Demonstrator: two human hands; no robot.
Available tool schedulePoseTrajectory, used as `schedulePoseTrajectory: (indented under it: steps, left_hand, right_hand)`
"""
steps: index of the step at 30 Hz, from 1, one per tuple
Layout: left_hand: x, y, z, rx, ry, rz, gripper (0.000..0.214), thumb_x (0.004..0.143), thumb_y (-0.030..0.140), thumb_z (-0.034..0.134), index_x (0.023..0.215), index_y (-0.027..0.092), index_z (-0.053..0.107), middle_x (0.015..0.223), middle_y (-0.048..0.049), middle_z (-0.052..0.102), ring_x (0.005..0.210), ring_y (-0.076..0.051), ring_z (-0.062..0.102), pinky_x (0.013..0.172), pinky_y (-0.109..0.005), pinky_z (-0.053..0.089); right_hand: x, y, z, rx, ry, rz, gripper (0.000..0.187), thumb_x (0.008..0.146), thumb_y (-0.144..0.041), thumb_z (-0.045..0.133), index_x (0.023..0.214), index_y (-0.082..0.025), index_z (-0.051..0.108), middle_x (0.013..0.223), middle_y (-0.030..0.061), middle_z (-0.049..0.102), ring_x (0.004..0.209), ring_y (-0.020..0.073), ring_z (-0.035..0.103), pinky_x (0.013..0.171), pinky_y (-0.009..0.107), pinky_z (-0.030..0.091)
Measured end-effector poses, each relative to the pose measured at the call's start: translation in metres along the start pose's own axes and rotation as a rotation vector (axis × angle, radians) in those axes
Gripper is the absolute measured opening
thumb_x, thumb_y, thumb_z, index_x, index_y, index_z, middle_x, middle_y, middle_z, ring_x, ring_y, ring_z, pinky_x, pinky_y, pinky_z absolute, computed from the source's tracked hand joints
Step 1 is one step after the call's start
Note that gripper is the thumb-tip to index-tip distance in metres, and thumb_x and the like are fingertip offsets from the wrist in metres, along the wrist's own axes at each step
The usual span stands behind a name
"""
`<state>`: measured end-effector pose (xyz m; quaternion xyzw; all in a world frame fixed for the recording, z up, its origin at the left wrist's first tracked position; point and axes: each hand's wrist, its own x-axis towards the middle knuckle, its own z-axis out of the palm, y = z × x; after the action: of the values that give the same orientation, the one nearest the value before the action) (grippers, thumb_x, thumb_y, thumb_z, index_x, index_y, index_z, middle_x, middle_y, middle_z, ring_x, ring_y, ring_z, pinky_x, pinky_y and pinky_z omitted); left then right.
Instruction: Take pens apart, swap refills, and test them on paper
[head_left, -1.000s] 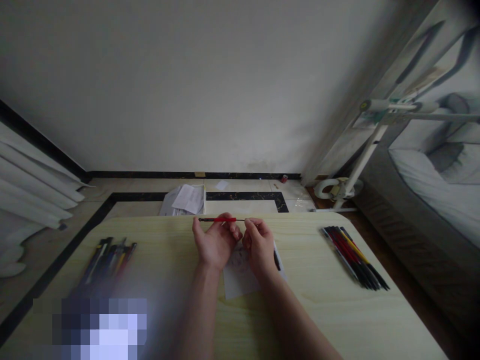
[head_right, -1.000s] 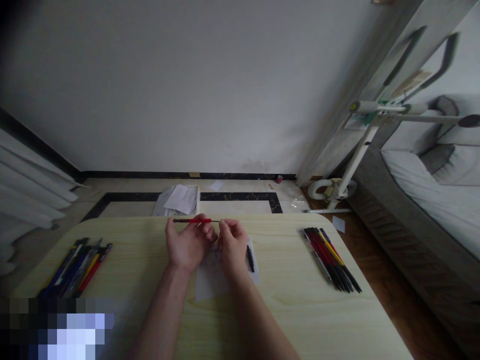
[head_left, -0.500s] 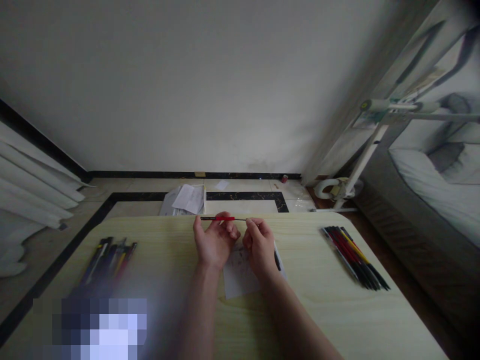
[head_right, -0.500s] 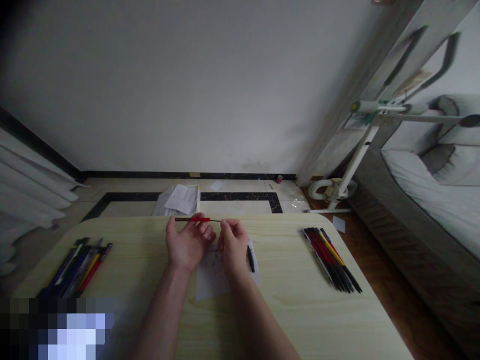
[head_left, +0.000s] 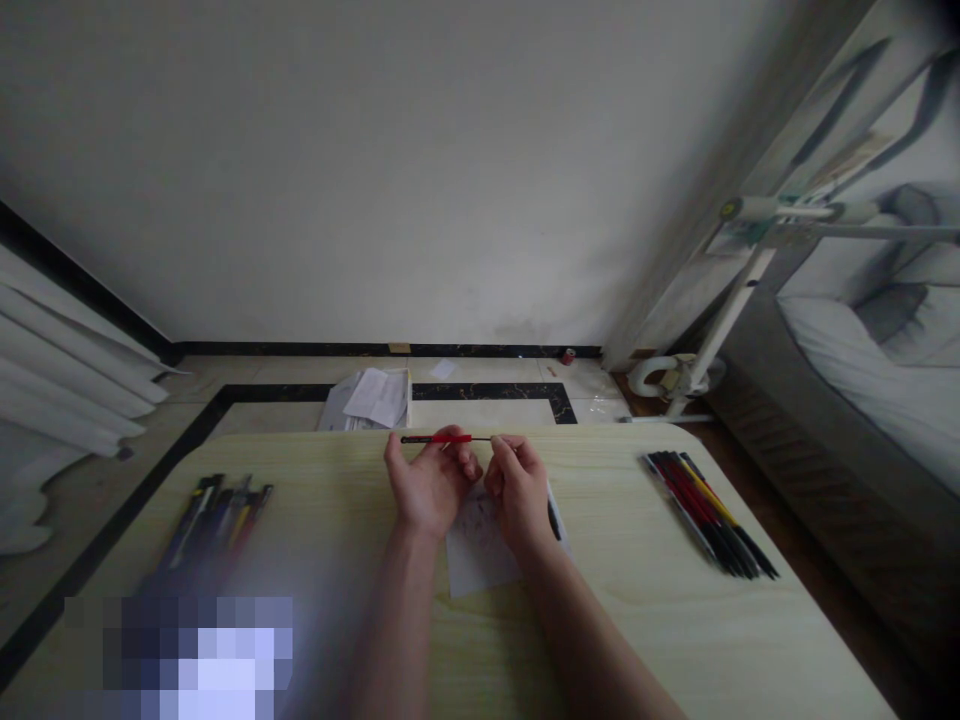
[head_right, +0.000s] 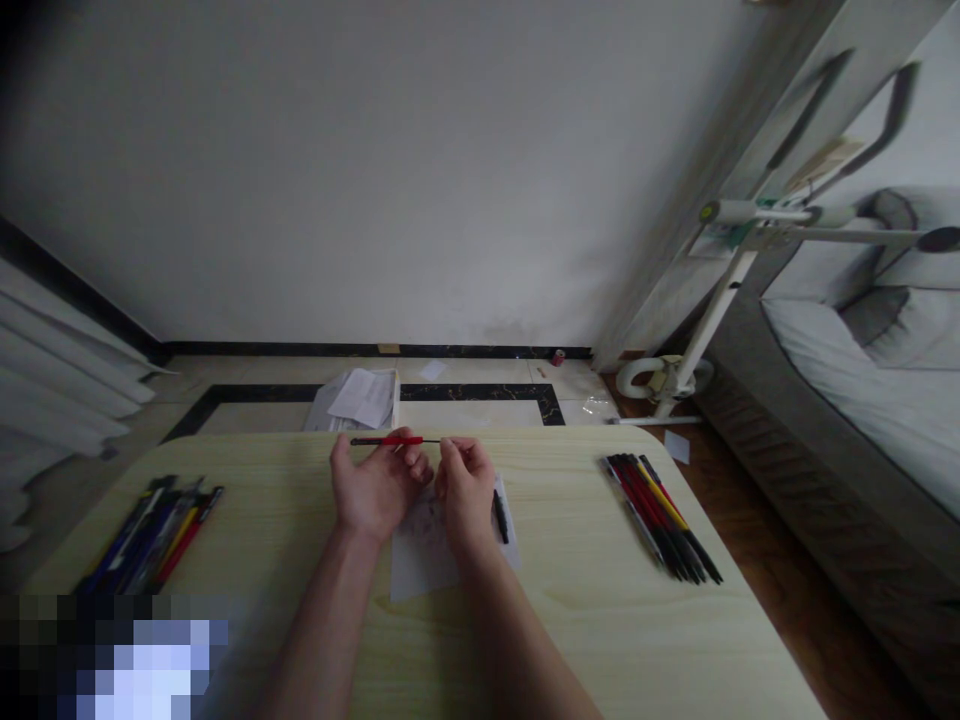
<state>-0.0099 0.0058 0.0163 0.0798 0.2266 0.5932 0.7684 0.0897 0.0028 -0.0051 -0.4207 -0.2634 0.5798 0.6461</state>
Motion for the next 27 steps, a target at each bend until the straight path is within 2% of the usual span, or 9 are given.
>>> schedulePoseTrajectory:
  steps: [3,11,27]
  left_hand:
    - [-0.0002,-0.0002,0.0004,-0.014,0.022,-0.004,0.065,0.072,0.064,0.029,0.081,0.01,0.064,0.06,-0.0069,0.049,0.055,-0.018,0.047,0.053,-0.033,0.042]
    - [0.0004,-0.0018,-0.0033,-0.007,-0.047,0.008,0.057,0.076,0.058,0.031,0.082,0.01,0.063,0.062,-0.0065,0.049,0.056,-0.017,0.047,0.055,-0.032,0.041]
    - [0.0017,-0.0024,-0.0017,0.01,-0.028,-0.001,0.061,0.074,0.063,0.029,0.08,0.012,0.062,0.058,-0.0056,0.049,0.054,-0.018,0.048,0.053,-0.032,0.042]
  right_hand:
    - [-0.0001,-0.0002,0.0002,0.002,-0.006,0.01,0.023,0.073,-0.036,0.06,0.072,-0.019,0.046,0.039,-0.0111,0.038,0.031,0.0036,0.028,0.032,0.016,0.021]
    - [0.0001,0.0003,0.0002,0.0,-0.003,-0.002,0.022,0.074,-0.036,0.059,0.071,-0.019,0.045,0.039,-0.0109,0.039,0.031,0.004,0.029,0.031,0.016,0.021]
    - [0.0011,0.001,0.001,0.006,-0.004,0.003,0.023,0.072,-0.037,0.06,0.07,-0.02,0.045,0.039,-0.011,0.039,0.03,0.0038,0.029,0.031,0.016,0.02]
